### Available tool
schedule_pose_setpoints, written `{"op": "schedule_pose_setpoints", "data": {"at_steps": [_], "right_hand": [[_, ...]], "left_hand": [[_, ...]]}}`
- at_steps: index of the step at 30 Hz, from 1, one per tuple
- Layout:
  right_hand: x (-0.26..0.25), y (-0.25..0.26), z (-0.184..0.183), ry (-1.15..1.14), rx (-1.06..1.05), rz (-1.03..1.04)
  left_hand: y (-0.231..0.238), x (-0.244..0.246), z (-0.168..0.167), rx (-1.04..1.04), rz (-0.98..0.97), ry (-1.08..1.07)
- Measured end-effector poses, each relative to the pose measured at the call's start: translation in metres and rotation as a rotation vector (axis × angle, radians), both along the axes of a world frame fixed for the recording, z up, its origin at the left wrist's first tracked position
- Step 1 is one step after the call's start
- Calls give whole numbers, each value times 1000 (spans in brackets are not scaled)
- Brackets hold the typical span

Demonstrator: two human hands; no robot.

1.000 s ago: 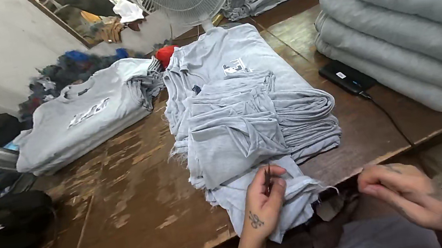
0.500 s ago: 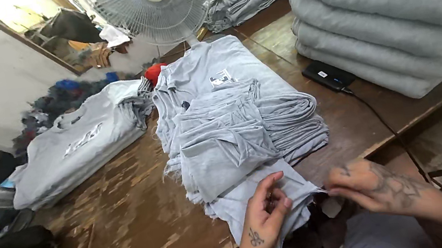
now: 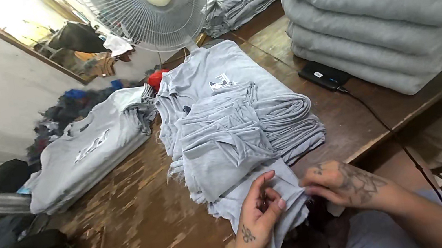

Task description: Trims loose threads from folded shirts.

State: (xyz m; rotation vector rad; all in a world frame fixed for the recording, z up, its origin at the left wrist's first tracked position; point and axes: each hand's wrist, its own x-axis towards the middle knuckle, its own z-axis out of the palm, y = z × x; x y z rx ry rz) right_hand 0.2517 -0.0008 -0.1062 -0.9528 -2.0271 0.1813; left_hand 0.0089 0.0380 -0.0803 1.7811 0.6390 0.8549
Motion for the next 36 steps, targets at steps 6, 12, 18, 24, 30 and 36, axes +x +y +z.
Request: {"op": "schedule_pose_setpoints", "data": {"at_steps": [6,12,18,24,30,36], "right_hand": [[23,-21,4,-96,8,-14],[2,-11,19,12,-181,-98],[-10,-1,0,-18,-32,-44],[4,-23,1,-133,60,-184],[2,-33,-1,-87,127,-207],[-7,-34,-1,-46,193,-243]], "left_hand": [[0,-1,3,74,-51,136],[5,5,4,-36,40,-3],[-2,2,6,65,47,145],[-13,-4,15,444,4,514],[-20,11,53,906,-29,697],[-17,28,52,1138,32,781]]}}
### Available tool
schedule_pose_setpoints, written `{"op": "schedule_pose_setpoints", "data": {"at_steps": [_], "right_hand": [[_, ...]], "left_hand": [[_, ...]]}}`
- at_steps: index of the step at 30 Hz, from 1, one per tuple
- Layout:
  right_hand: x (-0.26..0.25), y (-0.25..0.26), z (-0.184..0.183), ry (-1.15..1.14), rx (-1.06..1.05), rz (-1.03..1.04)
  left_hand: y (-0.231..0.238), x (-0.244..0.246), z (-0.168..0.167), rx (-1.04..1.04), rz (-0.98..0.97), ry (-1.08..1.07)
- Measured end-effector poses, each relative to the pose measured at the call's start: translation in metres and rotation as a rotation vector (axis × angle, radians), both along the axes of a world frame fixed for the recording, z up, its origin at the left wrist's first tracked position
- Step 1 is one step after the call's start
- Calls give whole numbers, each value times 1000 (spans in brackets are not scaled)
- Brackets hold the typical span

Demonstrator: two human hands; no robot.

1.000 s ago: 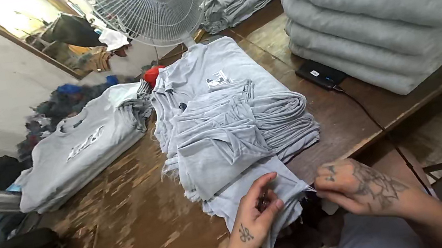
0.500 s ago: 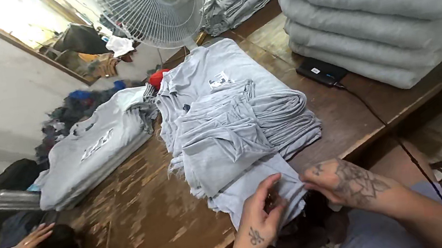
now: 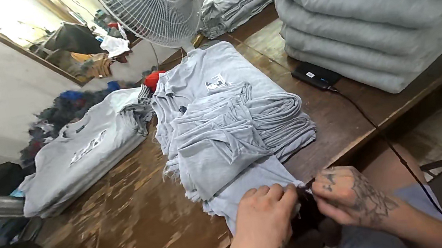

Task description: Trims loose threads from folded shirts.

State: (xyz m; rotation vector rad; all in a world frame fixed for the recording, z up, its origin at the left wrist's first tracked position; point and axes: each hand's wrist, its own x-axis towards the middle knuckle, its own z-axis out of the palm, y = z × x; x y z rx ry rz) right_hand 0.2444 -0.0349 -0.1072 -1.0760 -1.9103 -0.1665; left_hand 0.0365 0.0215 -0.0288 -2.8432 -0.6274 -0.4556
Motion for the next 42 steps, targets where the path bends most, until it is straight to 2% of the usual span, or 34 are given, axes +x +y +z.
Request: {"op": "schedule_pose_setpoints", "data": {"at_steps": [12,14,16,19,21,22,24,25,26,27,28,30,31,32,34,37,39,40,42], "right_hand": [[-6,-5,1,120,28,58],[-8,-10,2,176,1,173],[-13,-22,5,196,-92,397],[-13,-37,20,159,-314,661],[-7,-39,23,96,-416,678],[-5,-37,20,48,-401,634],[-4,-29,19,-2,-292,590],[-5,-25,26,-18,-261,607],[-7,-22,35,-29,-250,644],[-11,-17,41,-44,-241,684],[-18,-12,42,-75,-223,714],[-34,6,40,-194,-147,684],[-43,21,42,-240,-100,626],[-52,39,48,-268,-63,547],[-67,85,68,-292,-65,376],[-87,152,87,-330,-350,202],[-97,170,95,-405,-535,157],[-101,170,96,-423,-572,165],[-98,164,89,-413,-535,192]], "left_hand": [[-8,-11,10,-18,60,6],[-8,-10,4,-15,59,-8],[-3,-14,-4,-42,81,-56],[0,-30,-10,-193,124,-266],[-4,-39,-16,-306,169,-422],[-8,-42,-21,-363,207,-456],[-14,-51,-30,-487,255,-329],[-11,-58,-28,-588,248,-206],[-5,-70,-22,-639,225,-175],[3,-84,-11,-569,214,-298],[8,-98,5,-423,240,-563],[18,-111,43,-141,158,-1286],[21,-111,59,-35,77,-1514],[19,-105,69,-4,6,-1567],[10,-73,70,-119,-11,-1321],[30,-49,31,-321,212,-871],[52,-57,0,-408,438,-763],[51,-63,-12,-423,484,-772],[27,-70,-18,-434,398,-738]]}}
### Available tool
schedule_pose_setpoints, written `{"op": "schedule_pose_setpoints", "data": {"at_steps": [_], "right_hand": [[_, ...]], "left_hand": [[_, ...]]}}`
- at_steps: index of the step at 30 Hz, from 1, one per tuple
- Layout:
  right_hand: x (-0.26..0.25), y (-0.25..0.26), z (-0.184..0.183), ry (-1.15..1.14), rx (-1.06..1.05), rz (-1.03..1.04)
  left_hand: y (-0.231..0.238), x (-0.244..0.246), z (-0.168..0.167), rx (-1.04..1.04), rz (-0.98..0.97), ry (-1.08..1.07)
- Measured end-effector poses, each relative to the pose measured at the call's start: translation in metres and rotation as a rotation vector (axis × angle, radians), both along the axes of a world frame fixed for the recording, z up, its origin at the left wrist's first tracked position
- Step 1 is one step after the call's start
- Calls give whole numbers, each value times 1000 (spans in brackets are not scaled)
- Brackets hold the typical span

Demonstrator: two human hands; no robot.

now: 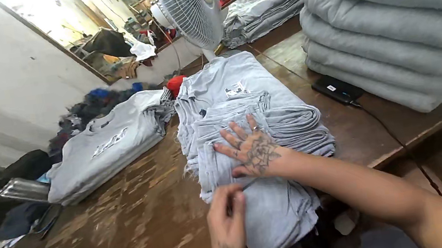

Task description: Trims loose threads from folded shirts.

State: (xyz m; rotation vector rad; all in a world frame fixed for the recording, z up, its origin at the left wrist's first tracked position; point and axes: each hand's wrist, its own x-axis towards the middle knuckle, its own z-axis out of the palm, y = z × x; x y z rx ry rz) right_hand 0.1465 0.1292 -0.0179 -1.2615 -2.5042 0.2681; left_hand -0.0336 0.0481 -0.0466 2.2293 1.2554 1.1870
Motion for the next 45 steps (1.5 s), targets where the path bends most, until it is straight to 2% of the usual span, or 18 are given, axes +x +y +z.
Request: {"op": "schedule_pose_setpoints", "data": {"at_steps": [3,5,9,11,13,16,18,22,26,29,30,32,34,35,36,38,41,45], "right_hand": [[14,-7,-21,38,151,70],[22,-14,-31,88,242,113],[57,-53,-39,442,396,143],[70,-80,-48,525,403,110],[69,-97,-67,462,388,85],[69,-109,-98,446,362,75],[92,-125,-96,520,297,121],[135,-160,-81,438,179,172],[89,-143,-63,460,242,15],[59,-115,-81,428,353,-66],[59,-113,-88,445,426,-81],[68,-122,-98,440,487,-26],[72,-136,-105,394,459,33],[75,-142,-105,382,430,40],[80,-145,-103,379,404,33],[86,-147,-96,395,374,-10],[81,-142,-89,416,386,-68],[71,-127,-103,376,406,-141]], "left_hand": [[-45,1,-7,-129,-243,255],[-50,1,-21,-171,-295,371],[-49,-14,-33,-61,-288,246],[-56,-12,-30,-68,-247,315],[-56,-6,-33,-75,-212,448],[-47,-8,-34,-26,-290,472],[-42,-15,-30,-50,-369,423],[-38,-26,-27,-134,-384,365],[-30,3,-11,-36,-242,255],[-27,4,-6,4,-347,63],[-28,-7,-5,-27,-393,69],[-33,-27,-11,-100,-401,230],[-41,-32,-19,-208,-339,459],[-44,-30,-19,-242,-330,499],[-44,-28,-18,-212,-334,468],[-41,-15,-11,-122,-361,217],[-34,24,-2,-202,-433,-172],[-15,55,-23,-327,-399,-194]]}}
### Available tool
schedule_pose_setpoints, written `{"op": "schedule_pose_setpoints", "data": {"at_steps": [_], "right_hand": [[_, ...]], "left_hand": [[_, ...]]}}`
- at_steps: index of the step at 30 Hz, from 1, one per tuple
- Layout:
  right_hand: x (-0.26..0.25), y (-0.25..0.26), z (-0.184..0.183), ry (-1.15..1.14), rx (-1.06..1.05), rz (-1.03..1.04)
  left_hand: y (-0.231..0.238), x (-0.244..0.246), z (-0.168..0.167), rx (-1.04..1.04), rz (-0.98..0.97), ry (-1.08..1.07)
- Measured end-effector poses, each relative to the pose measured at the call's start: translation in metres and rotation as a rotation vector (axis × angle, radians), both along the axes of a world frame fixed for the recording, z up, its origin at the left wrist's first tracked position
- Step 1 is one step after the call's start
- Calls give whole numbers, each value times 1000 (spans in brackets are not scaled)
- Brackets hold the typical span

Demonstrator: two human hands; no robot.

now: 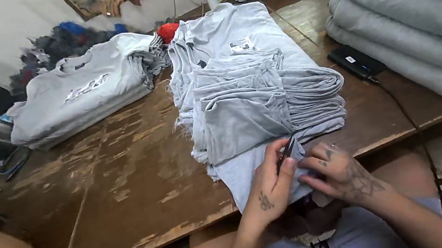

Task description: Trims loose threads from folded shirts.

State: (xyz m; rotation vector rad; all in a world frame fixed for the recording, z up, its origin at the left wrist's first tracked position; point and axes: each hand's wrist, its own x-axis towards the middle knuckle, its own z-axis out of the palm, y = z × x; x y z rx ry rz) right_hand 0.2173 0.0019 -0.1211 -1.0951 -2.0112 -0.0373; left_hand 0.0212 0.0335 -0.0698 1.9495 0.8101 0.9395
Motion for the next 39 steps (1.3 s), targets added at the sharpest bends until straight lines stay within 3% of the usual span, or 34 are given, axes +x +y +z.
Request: {"op": "schedule_pose_setpoints", "data": {"at_steps": [7,11,15,20,24,27,32,39], "right_hand": [[-1,0,1,-36,-33,-1],[3,2,-3,57,-19,158],[24,1,-7,215,-107,294],[26,-2,-10,358,-157,314],[27,-5,-10,463,-201,363],[30,-6,-9,430,-206,353],[16,-4,-4,146,-128,110],[36,-5,-4,331,-219,317]], "left_hand": [[-2,-11,-12,-32,12,-74],[-3,-11,-15,-14,20,-68],[-7,-18,-14,110,9,132],[-13,-26,-6,250,-68,384],[-18,-21,-6,403,-11,498],[-16,-22,-4,330,17,460],[-9,-15,-9,187,53,265],[-13,-21,-7,269,-56,377]]}}
